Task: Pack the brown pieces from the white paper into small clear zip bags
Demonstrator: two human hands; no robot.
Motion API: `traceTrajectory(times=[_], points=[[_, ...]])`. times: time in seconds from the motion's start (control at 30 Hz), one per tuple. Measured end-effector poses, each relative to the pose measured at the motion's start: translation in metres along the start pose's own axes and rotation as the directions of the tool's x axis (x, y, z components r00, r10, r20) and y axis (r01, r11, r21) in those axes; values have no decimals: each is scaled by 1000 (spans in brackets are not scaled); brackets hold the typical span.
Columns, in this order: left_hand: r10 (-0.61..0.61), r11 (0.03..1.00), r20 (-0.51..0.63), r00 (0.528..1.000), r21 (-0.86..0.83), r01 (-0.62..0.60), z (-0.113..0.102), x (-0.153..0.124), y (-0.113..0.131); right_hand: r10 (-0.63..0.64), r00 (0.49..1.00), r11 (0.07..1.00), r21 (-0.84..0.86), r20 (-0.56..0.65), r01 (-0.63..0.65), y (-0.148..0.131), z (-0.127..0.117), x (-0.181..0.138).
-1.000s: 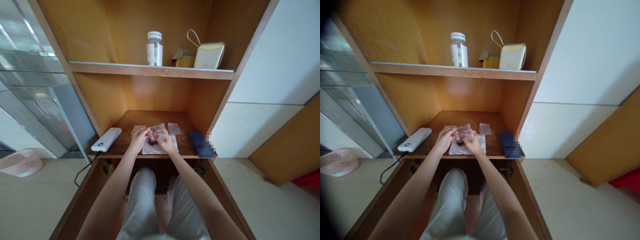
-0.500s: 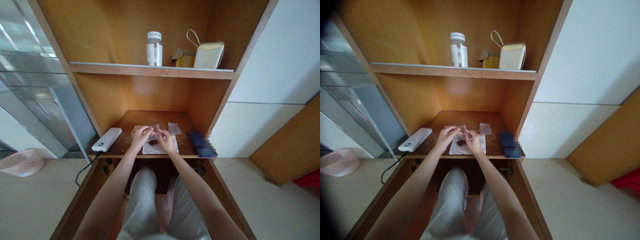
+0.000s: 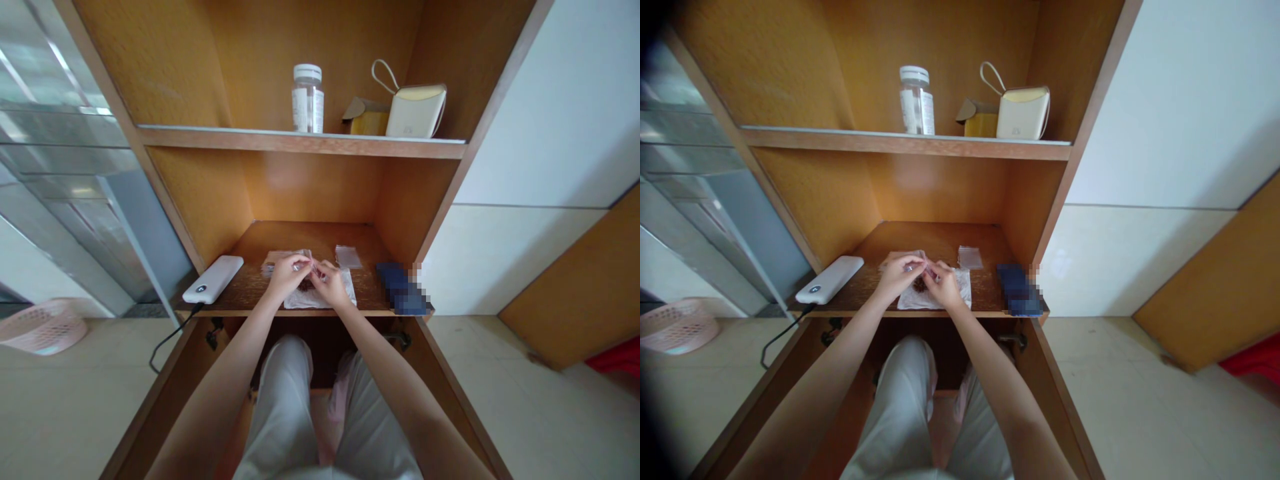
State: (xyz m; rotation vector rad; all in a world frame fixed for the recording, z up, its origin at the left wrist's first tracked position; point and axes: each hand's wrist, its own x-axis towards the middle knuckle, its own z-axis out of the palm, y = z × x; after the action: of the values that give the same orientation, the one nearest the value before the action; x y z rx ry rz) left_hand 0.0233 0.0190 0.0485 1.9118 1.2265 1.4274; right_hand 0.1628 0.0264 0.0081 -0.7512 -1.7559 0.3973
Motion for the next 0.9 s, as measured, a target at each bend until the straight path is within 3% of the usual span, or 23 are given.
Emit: traceTrajectory(times=[0.33, 0.9], points=[[90, 988, 14, 996, 124, -91, -5, 2, 20, 45, 992, 999, 29, -115, -42, -2, -1, 0], [146, 968, 28, 989, 202, -149, -2, -1, 14, 12, 995, 1000, 17, -98, -11, -3, -2, -1]])
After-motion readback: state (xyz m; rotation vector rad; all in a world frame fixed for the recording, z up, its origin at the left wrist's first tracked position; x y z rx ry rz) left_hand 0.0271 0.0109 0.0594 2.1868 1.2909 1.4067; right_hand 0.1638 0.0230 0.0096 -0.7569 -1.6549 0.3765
